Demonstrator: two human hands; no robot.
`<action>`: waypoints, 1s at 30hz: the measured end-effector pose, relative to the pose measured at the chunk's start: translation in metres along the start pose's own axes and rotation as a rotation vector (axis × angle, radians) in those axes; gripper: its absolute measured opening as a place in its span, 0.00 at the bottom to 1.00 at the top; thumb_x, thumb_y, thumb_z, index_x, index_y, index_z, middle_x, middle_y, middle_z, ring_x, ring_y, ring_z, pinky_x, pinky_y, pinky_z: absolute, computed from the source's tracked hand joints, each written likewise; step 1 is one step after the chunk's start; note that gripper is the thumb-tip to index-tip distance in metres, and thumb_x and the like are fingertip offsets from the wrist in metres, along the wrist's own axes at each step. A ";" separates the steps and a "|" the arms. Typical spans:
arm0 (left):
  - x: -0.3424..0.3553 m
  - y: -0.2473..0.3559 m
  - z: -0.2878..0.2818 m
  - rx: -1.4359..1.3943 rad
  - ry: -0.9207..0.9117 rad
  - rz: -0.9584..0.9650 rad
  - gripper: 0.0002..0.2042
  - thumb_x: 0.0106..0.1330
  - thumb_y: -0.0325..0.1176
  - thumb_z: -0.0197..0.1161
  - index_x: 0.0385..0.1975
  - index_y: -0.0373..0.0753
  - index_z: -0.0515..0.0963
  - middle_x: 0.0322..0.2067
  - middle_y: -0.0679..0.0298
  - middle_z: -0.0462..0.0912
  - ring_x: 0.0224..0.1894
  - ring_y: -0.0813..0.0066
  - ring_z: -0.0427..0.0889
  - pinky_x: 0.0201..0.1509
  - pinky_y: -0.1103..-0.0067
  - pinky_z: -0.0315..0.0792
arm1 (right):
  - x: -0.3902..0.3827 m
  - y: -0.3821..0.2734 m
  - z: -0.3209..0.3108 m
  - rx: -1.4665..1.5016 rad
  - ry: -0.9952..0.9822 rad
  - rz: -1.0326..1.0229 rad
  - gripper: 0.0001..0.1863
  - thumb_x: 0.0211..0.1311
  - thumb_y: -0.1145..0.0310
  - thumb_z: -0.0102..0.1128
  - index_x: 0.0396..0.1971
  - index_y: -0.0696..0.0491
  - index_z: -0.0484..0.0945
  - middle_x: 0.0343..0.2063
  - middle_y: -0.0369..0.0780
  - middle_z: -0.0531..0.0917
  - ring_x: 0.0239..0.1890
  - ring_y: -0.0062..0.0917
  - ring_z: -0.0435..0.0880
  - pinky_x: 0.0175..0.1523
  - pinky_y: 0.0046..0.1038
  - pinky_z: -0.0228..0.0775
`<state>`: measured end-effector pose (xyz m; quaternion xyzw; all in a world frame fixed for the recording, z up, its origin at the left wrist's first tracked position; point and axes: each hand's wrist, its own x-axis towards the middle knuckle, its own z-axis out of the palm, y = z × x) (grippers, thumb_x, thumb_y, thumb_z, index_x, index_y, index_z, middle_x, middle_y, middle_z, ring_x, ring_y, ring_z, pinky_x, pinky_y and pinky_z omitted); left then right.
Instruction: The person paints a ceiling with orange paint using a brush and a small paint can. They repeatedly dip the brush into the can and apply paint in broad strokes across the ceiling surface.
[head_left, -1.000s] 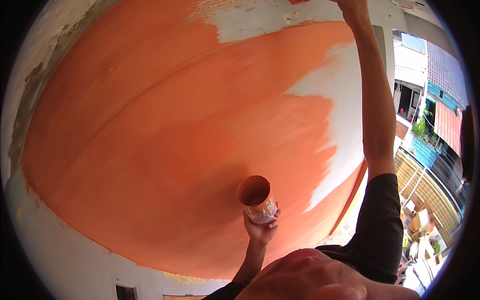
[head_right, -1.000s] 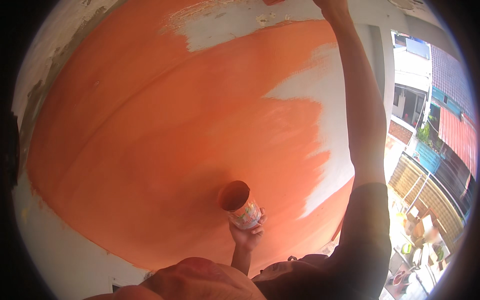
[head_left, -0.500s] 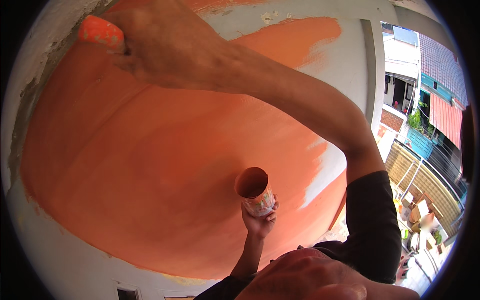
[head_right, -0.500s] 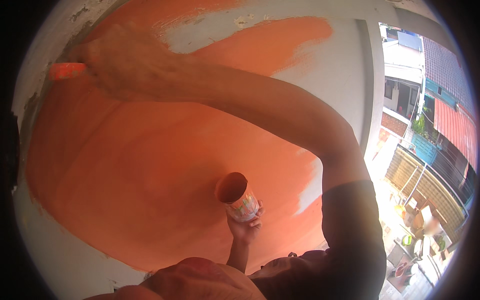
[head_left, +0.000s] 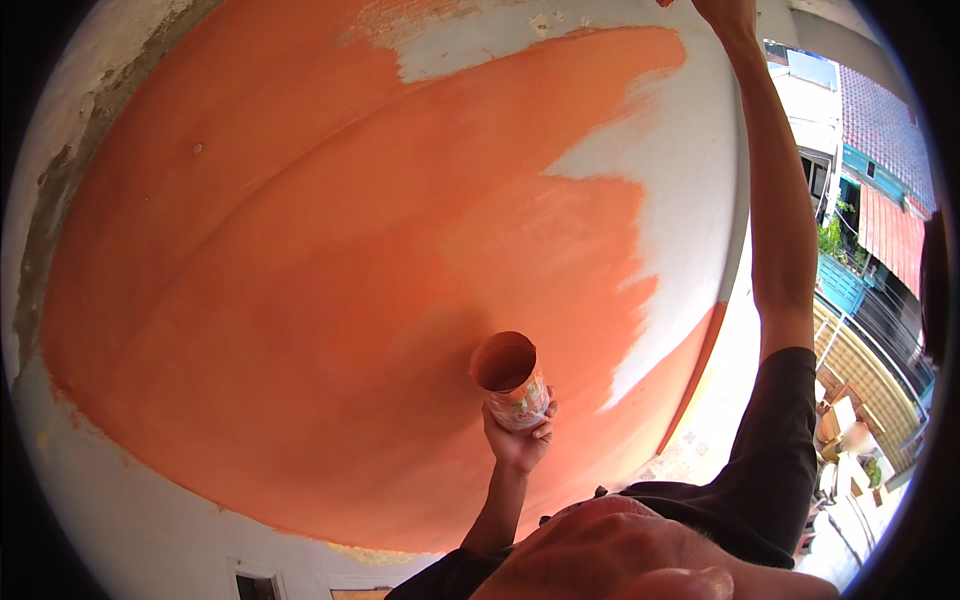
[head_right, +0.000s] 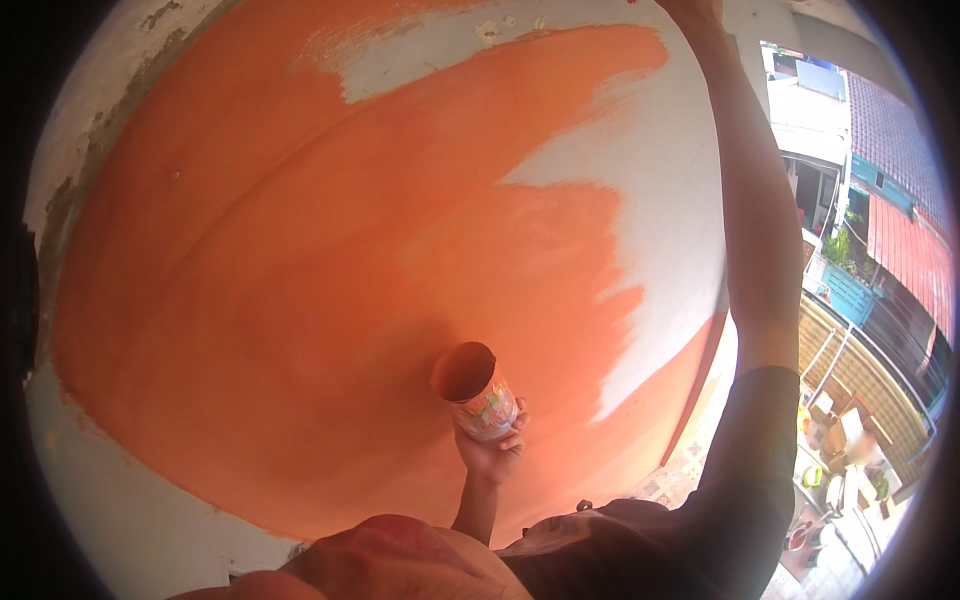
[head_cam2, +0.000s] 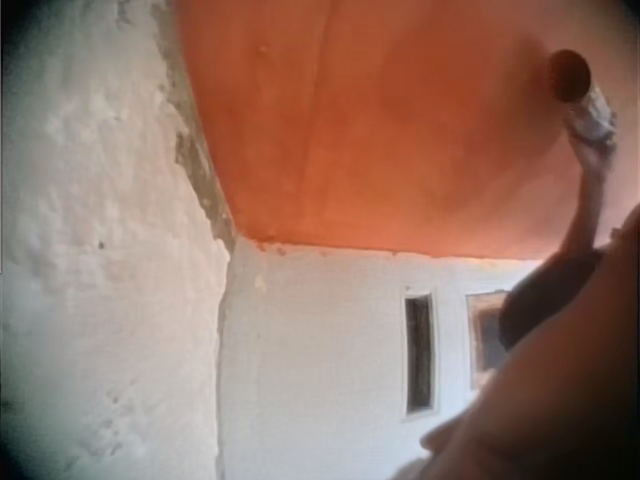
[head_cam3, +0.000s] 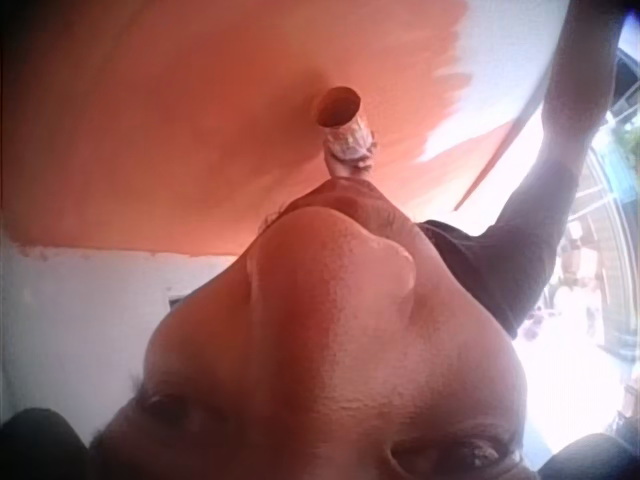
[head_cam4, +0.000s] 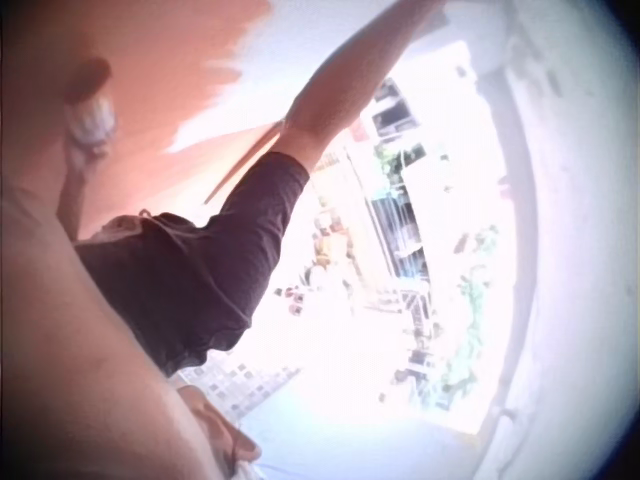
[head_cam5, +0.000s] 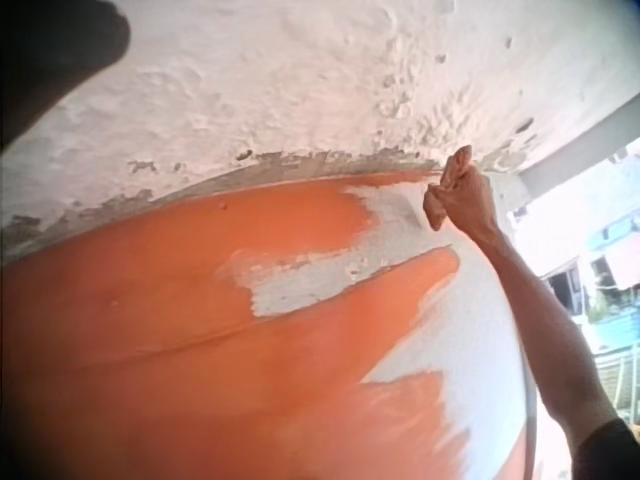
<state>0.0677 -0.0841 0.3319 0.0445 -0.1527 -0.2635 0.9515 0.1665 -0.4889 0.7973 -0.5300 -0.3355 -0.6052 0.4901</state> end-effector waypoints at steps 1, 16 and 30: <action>0.000 -0.001 0.000 0.000 -0.003 0.002 0.36 0.70 0.61 0.55 0.64 0.33 0.67 0.55 0.43 0.69 0.48 0.55 0.72 0.31 0.76 0.82 | -0.004 -0.012 0.015 -0.105 0.016 0.017 0.07 0.63 0.78 0.63 0.29 0.56 0.73 0.14 0.44 0.80 0.18 0.34 0.84 0.22 0.31 0.72; -0.001 -0.004 0.007 0.024 -0.027 0.031 0.37 0.71 0.64 0.50 0.66 0.35 0.65 0.54 0.46 0.72 0.46 0.57 0.74 0.30 0.78 0.79 | -0.040 -0.096 0.182 0.154 -0.086 -0.023 0.17 0.59 0.68 0.72 0.20 0.64 0.78 0.18 0.43 0.83 0.21 0.26 0.83 0.25 0.33 0.73; -0.006 -0.014 0.036 0.031 0.002 0.109 0.37 0.72 0.63 0.50 0.66 0.35 0.64 0.55 0.46 0.71 0.48 0.56 0.74 0.30 0.77 0.79 | -0.045 -0.143 0.218 -0.417 -0.098 -0.485 0.12 0.64 0.69 0.59 0.45 0.51 0.85 0.22 0.45 0.84 0.23 0.36 0.85 0.30 0.42 0.78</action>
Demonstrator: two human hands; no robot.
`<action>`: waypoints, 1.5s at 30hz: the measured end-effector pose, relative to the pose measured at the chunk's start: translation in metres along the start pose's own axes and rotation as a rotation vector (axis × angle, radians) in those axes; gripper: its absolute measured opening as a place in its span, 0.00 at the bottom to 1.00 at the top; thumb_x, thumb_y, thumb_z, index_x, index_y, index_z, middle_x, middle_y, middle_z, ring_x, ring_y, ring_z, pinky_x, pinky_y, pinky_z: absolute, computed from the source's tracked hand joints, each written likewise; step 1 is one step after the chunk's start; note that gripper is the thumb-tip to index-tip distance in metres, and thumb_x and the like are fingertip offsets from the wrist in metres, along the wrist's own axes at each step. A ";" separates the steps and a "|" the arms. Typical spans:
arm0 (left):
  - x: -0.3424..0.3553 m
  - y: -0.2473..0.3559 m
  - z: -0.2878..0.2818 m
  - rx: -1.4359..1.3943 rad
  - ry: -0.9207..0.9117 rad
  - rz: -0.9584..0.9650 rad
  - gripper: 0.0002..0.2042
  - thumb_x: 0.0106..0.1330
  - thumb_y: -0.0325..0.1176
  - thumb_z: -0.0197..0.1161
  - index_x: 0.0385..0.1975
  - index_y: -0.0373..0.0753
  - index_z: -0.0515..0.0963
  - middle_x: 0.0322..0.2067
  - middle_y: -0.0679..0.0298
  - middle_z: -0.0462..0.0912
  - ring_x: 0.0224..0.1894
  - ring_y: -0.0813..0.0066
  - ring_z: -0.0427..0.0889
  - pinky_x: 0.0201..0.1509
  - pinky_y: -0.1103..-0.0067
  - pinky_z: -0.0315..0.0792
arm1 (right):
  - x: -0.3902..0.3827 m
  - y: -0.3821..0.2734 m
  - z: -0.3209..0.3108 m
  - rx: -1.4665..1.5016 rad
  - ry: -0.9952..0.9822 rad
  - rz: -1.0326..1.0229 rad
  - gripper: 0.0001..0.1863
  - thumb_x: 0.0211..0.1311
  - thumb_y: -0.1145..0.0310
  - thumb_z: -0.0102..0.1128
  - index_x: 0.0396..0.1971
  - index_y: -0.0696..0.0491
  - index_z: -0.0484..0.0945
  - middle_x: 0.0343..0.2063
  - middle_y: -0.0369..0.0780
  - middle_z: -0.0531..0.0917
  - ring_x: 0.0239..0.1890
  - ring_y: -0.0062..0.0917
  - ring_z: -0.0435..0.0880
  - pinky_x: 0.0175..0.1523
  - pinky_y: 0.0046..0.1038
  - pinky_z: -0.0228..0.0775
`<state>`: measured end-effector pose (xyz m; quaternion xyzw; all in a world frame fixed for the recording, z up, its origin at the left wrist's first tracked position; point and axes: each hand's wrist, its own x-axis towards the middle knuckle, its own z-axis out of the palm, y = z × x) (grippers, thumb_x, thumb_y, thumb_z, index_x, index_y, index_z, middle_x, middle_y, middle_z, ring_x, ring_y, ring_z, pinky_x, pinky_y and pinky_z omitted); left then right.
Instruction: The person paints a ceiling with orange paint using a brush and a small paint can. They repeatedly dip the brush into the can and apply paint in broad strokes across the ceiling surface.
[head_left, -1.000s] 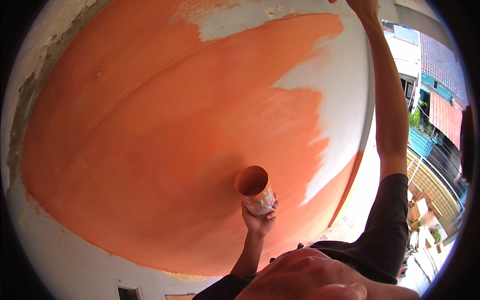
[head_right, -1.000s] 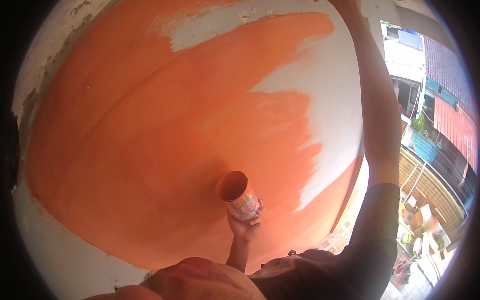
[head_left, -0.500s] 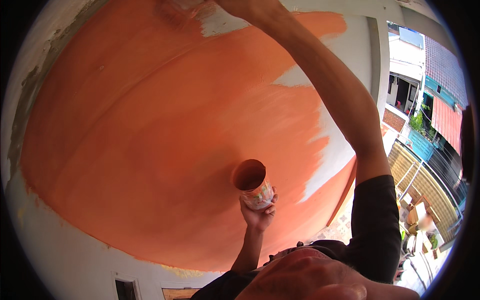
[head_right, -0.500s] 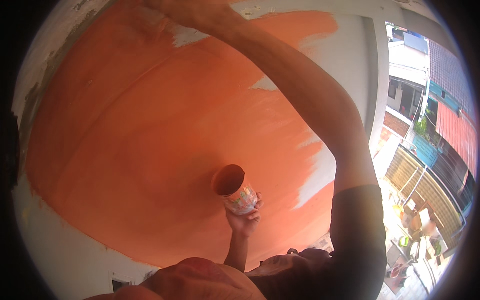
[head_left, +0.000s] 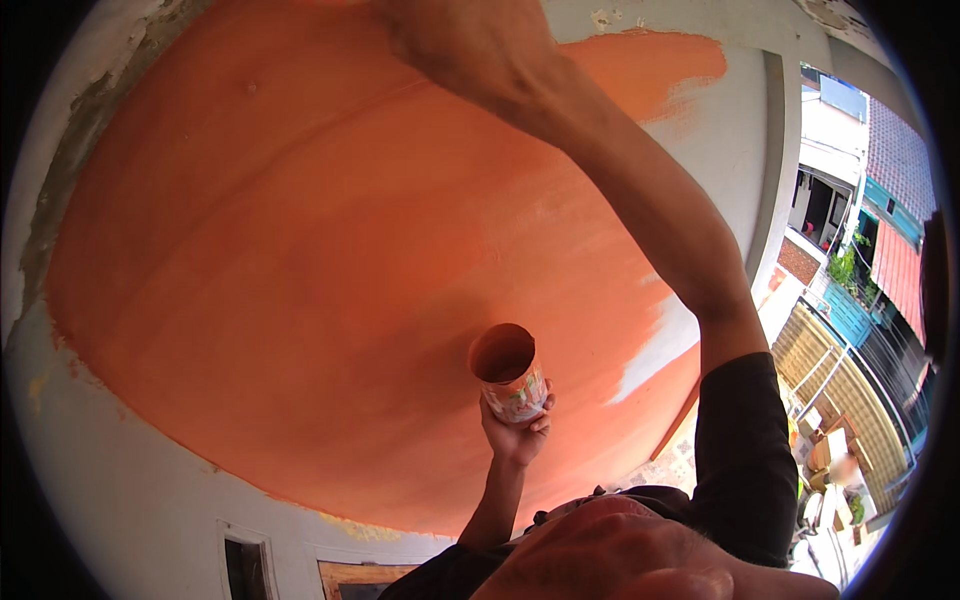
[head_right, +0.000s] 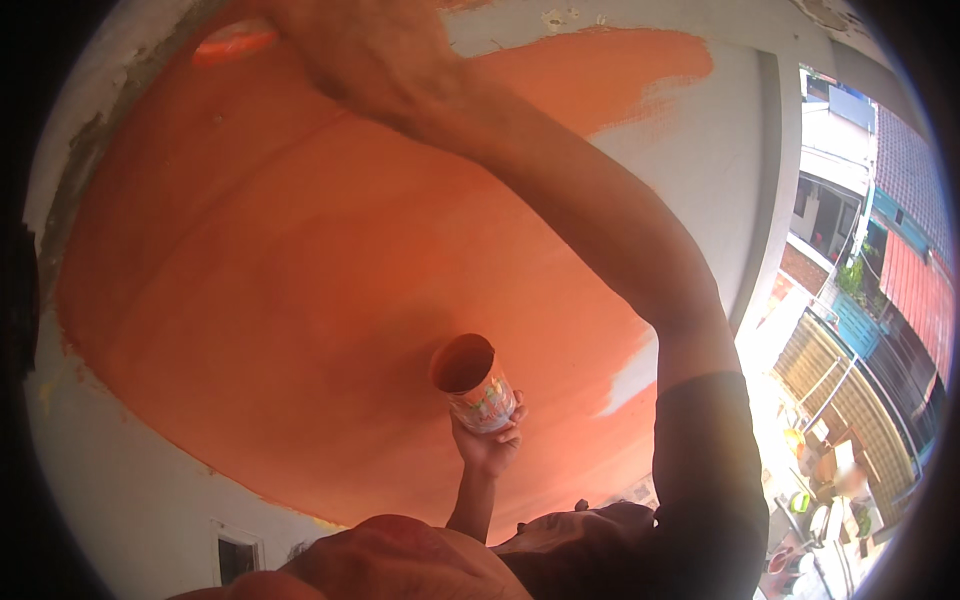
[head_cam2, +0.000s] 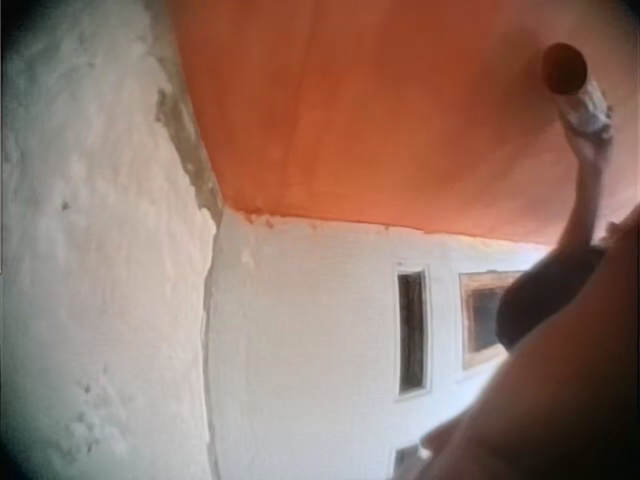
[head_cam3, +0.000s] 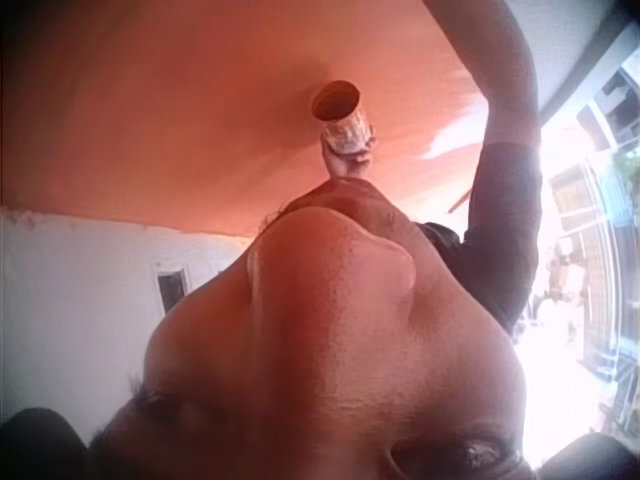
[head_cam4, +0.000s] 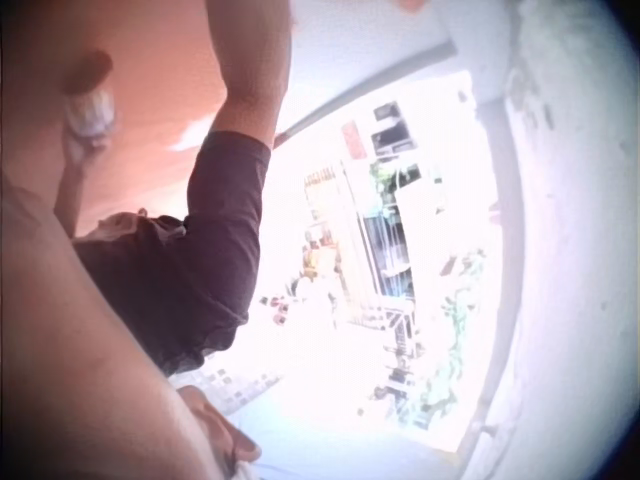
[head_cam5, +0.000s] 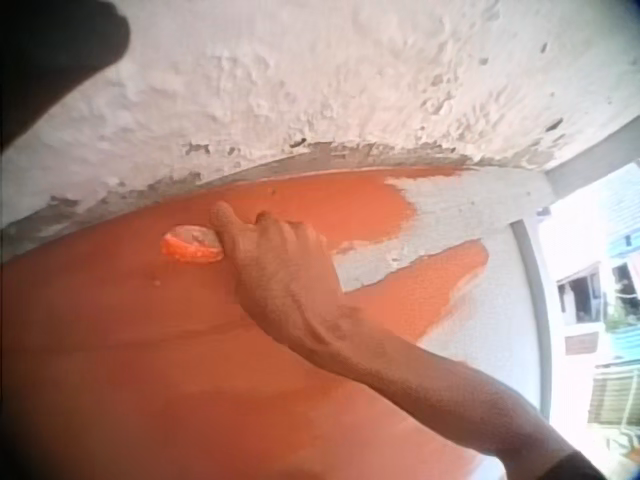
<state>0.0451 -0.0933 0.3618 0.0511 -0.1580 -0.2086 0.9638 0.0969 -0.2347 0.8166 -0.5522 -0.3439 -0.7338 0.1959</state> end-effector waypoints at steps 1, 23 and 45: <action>0.000 0.001 -0.001 0.002 -0.005 -0.003 0.37 0.72 0.63 0.50 0.66 0.35 0.64 0.55 0.46 0.71 0.48 0.56 0.74 0.30 0.77 0.79 | 0.003 -0.030 0.012 0.116 0.131 -0.107 0.14 0.62 0.71 0.59 0.46 0.49 0.85 0.21 0.44 0.84 0.22 0.36 0.85 0.26 0.42 0.76; 0.007 0.009 -0.027 -0.010 -0.054 -0.077 0.37 0.70 0.62 0.57 0.64 0.33 0.66 0.55 0.44 0.69 0.47 0.56 0.73 0.32 0.77 0.82 | -0.030 -0.034 0.008 0.095 -0.204 -0.087 0.10 0.58 0.73 0.64 0.40 0.50 0.78 0.23 0.46 0.83 0.25 0.42 0.85 0.28 0.42 0.75; 0.007 0.011 -0.027 0.067 -0.026 -0.071 0.36 0.70 0.60 0.55 0.63 0.32 0.67 0.52 0.46 0.72 0.46 0.59 0.74 0.30 0.79 0.82 | -0.062 -0.005 -0.020 0.034 0.018 0.070 0.14 0.61 0.73 0.67 0.45 0.51 0.74 0.27 0.48 0.82 0.29 0.50 0.83 0.28 0.46 0.72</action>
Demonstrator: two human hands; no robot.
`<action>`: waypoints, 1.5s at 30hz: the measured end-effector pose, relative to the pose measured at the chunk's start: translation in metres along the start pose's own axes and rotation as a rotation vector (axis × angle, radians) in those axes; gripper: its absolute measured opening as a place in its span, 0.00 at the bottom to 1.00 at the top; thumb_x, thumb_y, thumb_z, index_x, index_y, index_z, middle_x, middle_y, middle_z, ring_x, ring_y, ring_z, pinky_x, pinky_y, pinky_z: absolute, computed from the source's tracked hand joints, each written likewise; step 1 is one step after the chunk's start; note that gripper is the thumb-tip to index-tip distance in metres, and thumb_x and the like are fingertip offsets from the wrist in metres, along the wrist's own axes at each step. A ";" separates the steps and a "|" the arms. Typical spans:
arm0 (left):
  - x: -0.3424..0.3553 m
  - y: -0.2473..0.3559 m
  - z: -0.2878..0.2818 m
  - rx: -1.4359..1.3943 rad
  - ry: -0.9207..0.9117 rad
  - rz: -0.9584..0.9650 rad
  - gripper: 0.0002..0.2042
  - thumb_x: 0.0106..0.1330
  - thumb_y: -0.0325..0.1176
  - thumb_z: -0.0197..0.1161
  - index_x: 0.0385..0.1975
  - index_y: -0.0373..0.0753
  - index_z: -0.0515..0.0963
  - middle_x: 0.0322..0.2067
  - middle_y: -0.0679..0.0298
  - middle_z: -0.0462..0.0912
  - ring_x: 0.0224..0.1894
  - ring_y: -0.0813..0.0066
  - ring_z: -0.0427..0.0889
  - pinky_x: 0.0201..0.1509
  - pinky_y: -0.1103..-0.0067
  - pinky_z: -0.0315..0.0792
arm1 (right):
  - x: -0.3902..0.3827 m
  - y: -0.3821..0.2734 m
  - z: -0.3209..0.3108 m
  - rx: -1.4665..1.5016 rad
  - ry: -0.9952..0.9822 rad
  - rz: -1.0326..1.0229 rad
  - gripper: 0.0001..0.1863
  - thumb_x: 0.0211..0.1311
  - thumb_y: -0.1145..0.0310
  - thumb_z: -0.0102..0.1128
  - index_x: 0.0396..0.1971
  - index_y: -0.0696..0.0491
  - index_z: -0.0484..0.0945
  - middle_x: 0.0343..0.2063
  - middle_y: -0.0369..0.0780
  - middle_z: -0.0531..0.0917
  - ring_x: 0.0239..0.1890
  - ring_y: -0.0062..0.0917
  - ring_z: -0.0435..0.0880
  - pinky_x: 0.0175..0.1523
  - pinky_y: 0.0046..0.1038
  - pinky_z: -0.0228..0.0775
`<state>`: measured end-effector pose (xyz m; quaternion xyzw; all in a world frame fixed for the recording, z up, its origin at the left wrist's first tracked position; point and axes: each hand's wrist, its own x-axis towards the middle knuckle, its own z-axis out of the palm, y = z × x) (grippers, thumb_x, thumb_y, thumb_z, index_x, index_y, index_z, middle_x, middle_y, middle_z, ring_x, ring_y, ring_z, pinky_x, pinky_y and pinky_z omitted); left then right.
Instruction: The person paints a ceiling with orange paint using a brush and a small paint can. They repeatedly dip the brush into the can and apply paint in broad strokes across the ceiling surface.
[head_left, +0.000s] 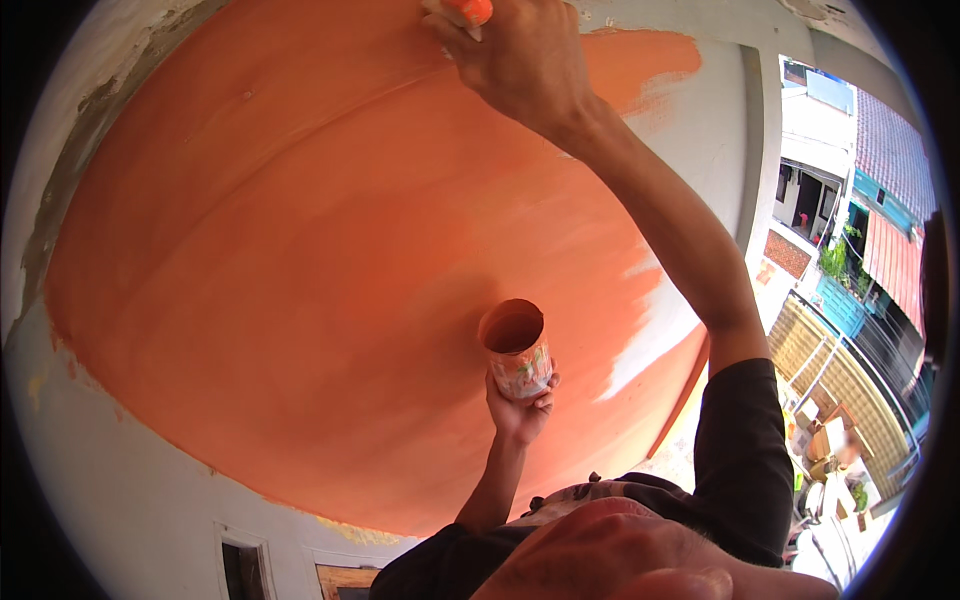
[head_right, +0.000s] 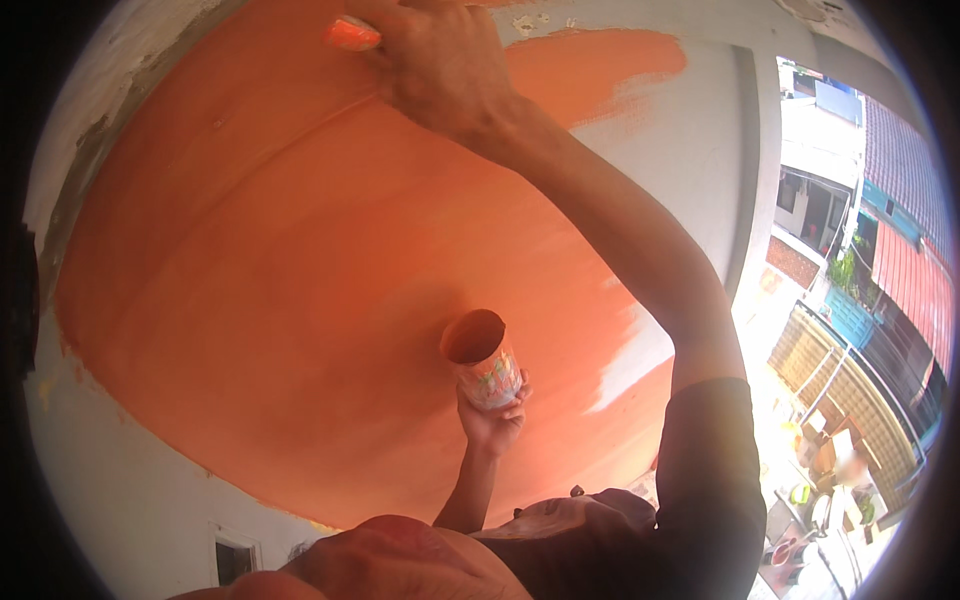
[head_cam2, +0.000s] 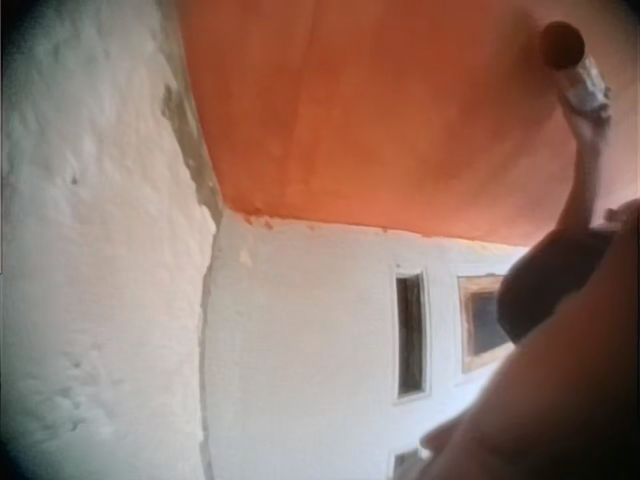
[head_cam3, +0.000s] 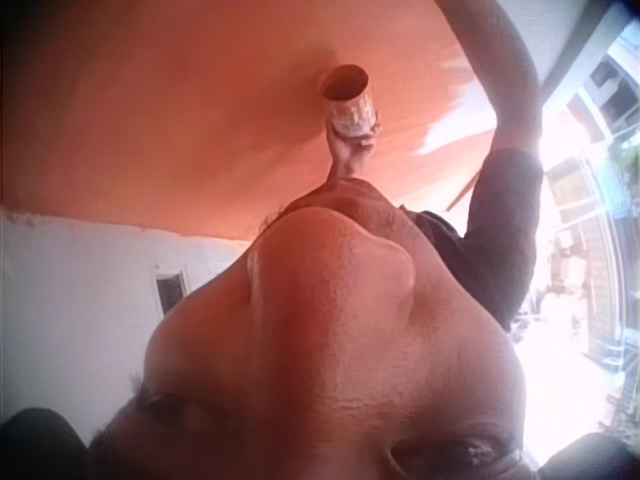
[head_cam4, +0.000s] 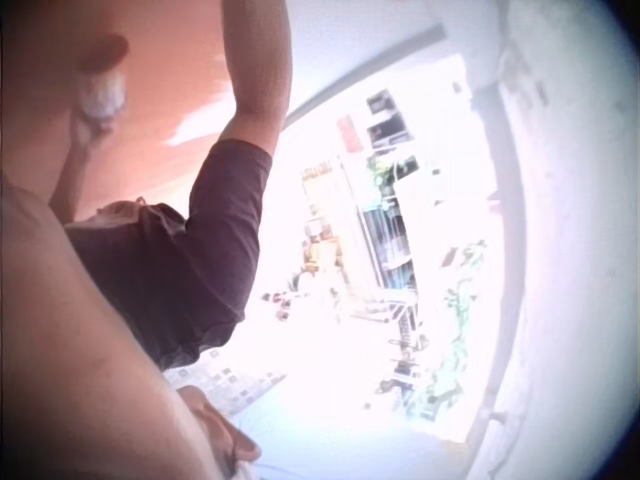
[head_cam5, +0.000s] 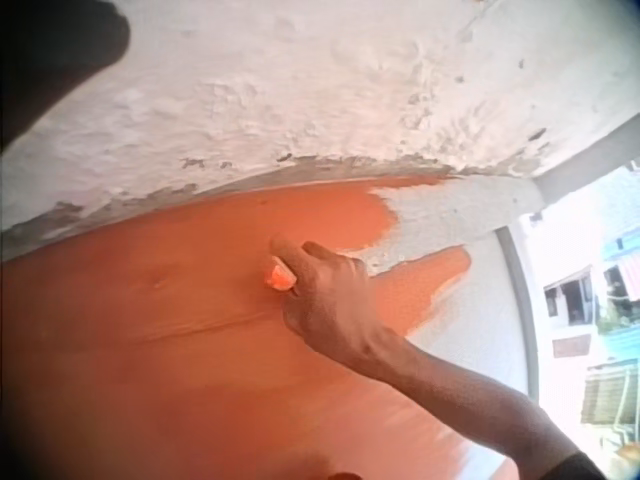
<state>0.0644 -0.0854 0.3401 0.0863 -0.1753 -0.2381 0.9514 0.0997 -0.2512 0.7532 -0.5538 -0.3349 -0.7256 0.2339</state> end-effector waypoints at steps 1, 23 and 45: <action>0.001 0.001 -0.001 0.001 0.001 -0.006 0.36 0.70 0.60 0.55 0.63 0.32 0.67 0.52 0.46 0.72 0.46 0.59 0.74 0.30 0.79 0.82 | 0.002 -0.017 0.011 0.191 0.046 -0.063 0.11 0.62 0.73 0.67 0.41 0.52 0.75 0.25 0.47 0.81 0.27 0.45 0.83 0.27 0.43 0.71; 0.005 0.010 -0.007 0.004 0.005 -0.099 0.37 0.71 0.62 0.54 0.63 0.31 0.66 0.52 0.46 0.71 0.46 0.58 0.74 0.29 0.79 0.81 | -0.049 -0.021 0.020 0.111 -0.017 -0.159 0.14 0.56 0.77 0.73 0.40 0.48 0.80 0.22 0.36 0.80 0.21 0.30 0.78 0.24 0.30 0.68; 0.005 0.010 -0.029 -0.040 -0.002 -0.107 0.37 0.70 0.62 0.55 0.64 0.32 0.67 0.54 0.44 0.72 0.47 0.57 0.74 0.31 0.77 0.82 | -0.066 0.003 0.019 -0.005 0.037 -0.089 0.10 0.53 0.78 0.70 0.35 0.50 0.84 0.25 0.37 0.82 0.23 0.27 0.80 0.25 0.28 0.70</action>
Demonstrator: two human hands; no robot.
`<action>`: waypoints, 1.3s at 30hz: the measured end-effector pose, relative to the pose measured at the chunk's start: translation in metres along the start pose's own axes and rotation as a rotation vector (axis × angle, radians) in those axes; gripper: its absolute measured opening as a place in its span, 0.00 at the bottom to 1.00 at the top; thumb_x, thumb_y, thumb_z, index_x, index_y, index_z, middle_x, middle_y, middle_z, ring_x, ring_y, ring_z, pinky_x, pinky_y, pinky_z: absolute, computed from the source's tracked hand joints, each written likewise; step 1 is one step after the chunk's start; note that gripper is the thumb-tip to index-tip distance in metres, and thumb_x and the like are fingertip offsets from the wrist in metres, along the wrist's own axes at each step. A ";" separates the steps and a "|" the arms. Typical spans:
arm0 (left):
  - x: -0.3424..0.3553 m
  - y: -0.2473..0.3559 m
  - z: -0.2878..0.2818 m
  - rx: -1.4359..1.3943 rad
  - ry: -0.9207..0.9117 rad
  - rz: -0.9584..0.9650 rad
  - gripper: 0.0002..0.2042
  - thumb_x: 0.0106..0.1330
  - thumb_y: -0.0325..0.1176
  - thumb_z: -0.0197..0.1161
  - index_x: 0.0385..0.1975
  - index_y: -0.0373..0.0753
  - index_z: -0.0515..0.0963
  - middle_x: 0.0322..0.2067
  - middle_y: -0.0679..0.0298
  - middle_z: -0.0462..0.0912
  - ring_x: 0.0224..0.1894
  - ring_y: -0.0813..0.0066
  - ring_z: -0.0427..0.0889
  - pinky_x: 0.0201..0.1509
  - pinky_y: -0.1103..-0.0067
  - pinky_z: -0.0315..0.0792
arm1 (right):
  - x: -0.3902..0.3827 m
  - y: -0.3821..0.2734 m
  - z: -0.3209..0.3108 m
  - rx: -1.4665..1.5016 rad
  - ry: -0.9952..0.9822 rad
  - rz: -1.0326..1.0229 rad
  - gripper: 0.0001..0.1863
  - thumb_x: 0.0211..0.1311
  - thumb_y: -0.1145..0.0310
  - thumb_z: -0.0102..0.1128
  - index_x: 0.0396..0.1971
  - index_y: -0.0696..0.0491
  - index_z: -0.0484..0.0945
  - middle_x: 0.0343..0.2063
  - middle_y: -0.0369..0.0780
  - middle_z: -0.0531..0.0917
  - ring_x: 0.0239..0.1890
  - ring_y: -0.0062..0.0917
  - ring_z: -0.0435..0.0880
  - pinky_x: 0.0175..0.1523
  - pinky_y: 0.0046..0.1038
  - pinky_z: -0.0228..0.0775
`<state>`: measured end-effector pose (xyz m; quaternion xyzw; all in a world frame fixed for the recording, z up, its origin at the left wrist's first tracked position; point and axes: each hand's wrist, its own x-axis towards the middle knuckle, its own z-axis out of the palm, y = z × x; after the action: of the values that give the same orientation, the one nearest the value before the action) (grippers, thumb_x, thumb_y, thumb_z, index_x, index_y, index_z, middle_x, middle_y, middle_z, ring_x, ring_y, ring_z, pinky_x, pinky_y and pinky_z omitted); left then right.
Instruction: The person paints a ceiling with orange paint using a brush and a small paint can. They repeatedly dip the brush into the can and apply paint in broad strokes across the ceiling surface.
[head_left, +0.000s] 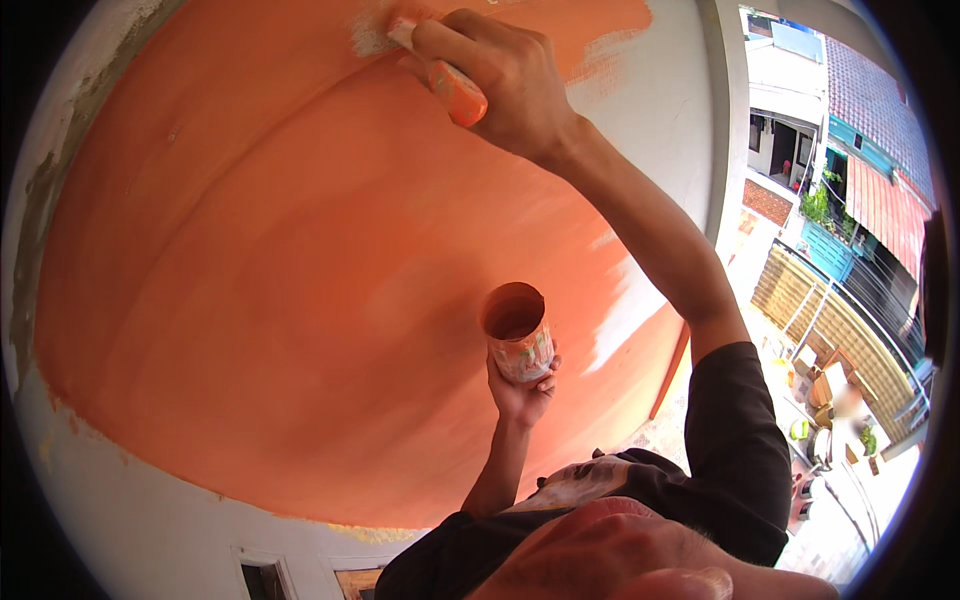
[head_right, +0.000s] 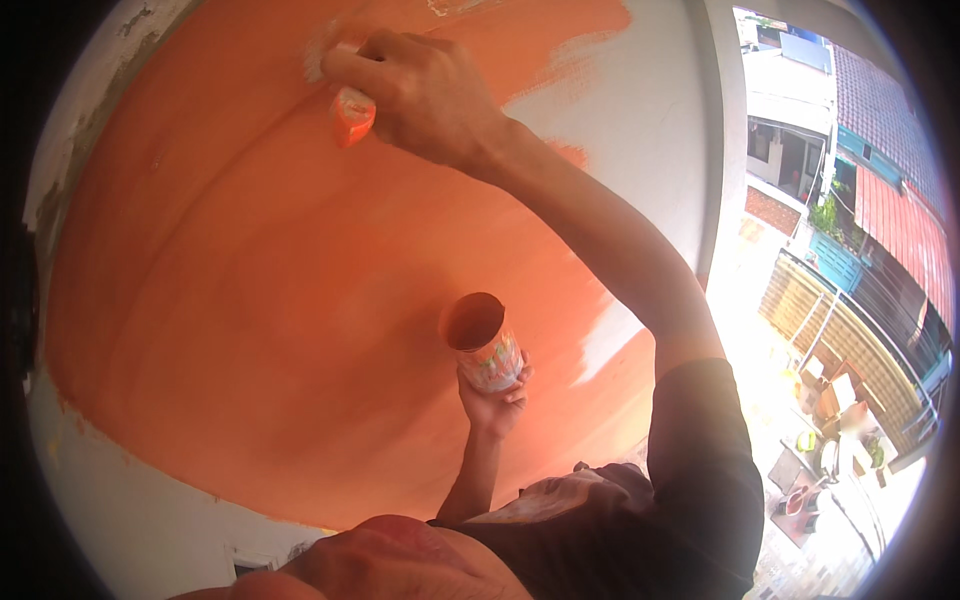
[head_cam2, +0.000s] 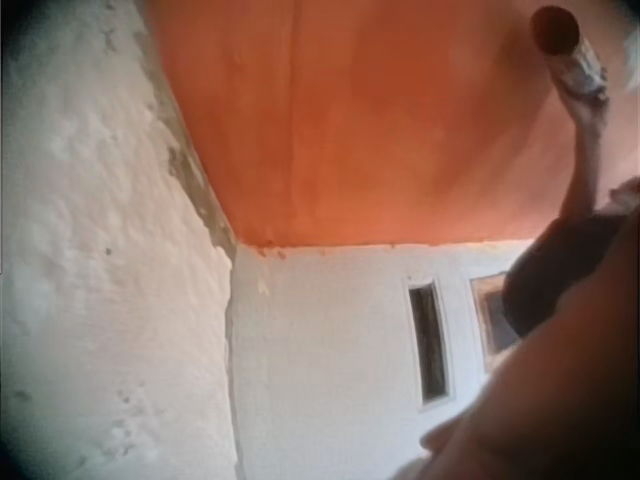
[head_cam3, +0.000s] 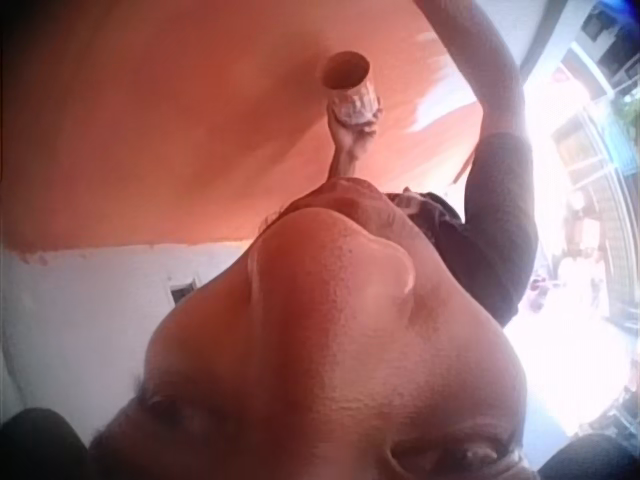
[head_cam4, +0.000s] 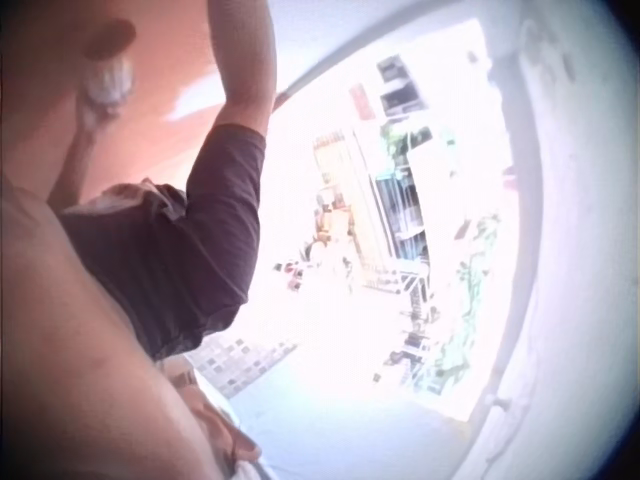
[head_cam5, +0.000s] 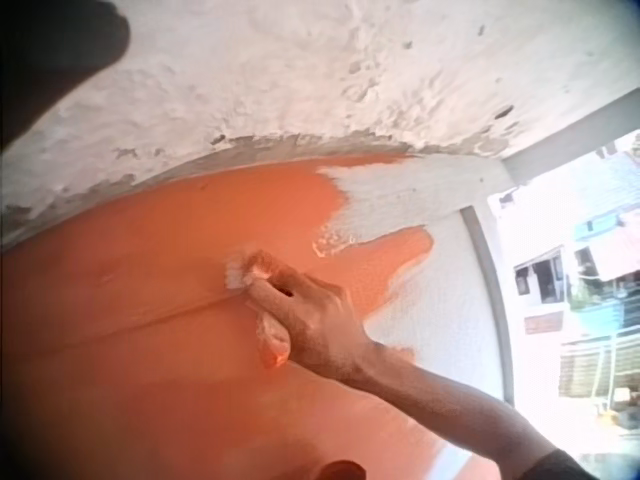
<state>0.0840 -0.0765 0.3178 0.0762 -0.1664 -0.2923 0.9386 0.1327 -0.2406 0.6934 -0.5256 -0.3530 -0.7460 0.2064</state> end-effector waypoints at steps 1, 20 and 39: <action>0.001 0.000 -0.003 -0.002 -0.001 0.000 0.37 0.70 0.62 0.55 0.63 0.32 0.67 0.54 0.44 0.72 0.47 0.57 0.74 0.30 0.77 0.81 | 0.000 -0.014 0.001 0.097 -0.103 -0.025 0.08 0.60 0.74 0.74 0.37 0.50 0.84 0.23 0.35 0.80 0.22 0.22 0.78 0.25 0.25 0.68; -0.007 -0.012 -0.039 -0.046 0.062 0.036 0.36 0.73 0.65 0.48 0.66 0.39 0.68 0.54 0.48 0.75 0.45 0.57 0.76 0.31 0.76 0.77 | -0.256 -0.028 -0.088 1.144 0.139 1.708 0.09 0.73 0.66 0.62 0.38 0.55 0.72 0.34 0.36 0.76 0.37 0.22 0.79 0.42 0.33 0.81; -0.012 -0.022 -0.049 -0.050 0.189 0.105 0.35 0.73 0.65 0.46 0.65 0.39 0.69 0.53 0.46 0.77 0.44 0.53 0.78 0.32 0.72 0.77 | -0.321 -0.041 -0.147 1.204 0.029 2.052 0.06 0.74 0.68 0.58 0.42 0.53 0.73 0.37 0.38 0.81 0.42 0.30 0.86 0.49 0.42 0.88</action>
<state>0.0811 -0.0854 0.2636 0.0712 -0.0735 -0.2384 0.9658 0.1271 -0.3434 0.3531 -0.3727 -0.0585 0.0476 0.9249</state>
